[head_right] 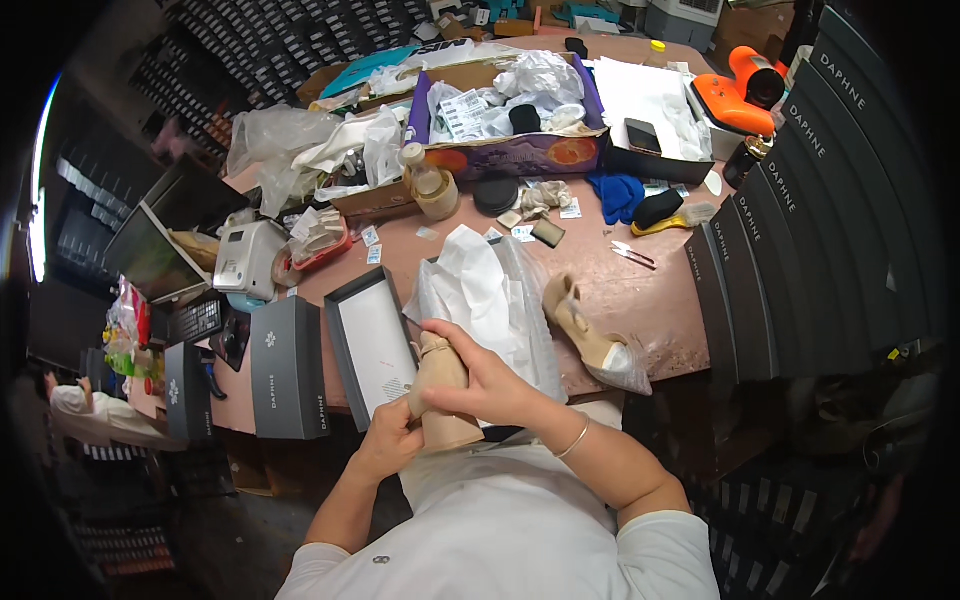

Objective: Packing finished high-heeled shoes into boxes with protective paper and inserts.

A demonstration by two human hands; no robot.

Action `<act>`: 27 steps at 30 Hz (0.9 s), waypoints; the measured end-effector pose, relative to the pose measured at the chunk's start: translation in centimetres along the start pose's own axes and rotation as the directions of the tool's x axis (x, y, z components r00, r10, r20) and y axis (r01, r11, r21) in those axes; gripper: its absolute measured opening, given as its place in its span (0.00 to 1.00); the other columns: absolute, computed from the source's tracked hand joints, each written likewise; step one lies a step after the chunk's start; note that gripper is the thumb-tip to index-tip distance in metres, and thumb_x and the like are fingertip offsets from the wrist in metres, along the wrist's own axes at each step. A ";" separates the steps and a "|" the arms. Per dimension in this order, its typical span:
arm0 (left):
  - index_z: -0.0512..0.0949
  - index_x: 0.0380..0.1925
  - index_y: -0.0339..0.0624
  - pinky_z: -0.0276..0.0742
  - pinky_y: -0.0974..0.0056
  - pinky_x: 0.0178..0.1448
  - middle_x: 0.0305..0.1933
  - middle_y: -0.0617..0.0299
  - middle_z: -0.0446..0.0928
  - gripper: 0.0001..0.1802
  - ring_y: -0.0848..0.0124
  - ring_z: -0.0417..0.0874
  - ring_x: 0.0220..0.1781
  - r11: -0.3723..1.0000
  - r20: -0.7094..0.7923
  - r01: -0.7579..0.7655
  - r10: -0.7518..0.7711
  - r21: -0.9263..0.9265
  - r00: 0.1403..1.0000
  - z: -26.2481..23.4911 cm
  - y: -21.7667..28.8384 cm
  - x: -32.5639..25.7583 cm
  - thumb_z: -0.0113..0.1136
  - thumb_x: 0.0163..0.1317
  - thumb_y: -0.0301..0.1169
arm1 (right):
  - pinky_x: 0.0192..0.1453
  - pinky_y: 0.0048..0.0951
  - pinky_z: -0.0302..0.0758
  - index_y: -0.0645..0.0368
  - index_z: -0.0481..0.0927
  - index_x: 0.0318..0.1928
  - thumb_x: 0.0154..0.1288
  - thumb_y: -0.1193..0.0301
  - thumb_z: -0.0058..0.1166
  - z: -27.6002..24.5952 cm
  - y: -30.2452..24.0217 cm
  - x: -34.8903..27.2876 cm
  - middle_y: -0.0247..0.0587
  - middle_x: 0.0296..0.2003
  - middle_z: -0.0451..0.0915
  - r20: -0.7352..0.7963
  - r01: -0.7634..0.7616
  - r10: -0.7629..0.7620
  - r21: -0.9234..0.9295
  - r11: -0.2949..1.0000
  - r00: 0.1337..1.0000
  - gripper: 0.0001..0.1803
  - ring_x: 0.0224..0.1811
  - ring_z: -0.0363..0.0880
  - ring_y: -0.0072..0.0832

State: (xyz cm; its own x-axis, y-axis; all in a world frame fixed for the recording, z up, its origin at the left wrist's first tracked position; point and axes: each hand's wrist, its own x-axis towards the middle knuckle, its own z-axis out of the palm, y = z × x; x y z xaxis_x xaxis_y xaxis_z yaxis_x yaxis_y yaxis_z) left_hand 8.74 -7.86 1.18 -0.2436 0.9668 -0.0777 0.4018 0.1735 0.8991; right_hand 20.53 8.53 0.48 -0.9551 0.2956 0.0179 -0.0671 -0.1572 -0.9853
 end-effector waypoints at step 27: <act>0.49 0.72 0.38 0.51 0.53 0.76 0.74 0.41 0.47 0.56 0.47 0.49 0.76 0.910 0.153 -0.153 0.101 0.385 0.983 0.4 1.4 -0.7 0.73 0.46 0.32 | 0.39 0.24 0.78 0.55 0.69 0.59 0.74 0.57 0.47 1.7 4.7 -3.4 0.37 0.45 0.78 0.065 -0.346 0.350 0.398 0.850 0.934 0.21 0.42 0.79 0.24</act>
State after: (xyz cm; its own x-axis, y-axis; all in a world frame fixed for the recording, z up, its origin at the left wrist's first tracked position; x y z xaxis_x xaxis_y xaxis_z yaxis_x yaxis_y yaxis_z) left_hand 9.78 -8.24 2.35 -0.0636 0.9966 -0.0515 0.7427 0.0817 0.6646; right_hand 22.96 5.18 -3.90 -0.9346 0.1602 -0.3176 0.1590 -0.6107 -0.7757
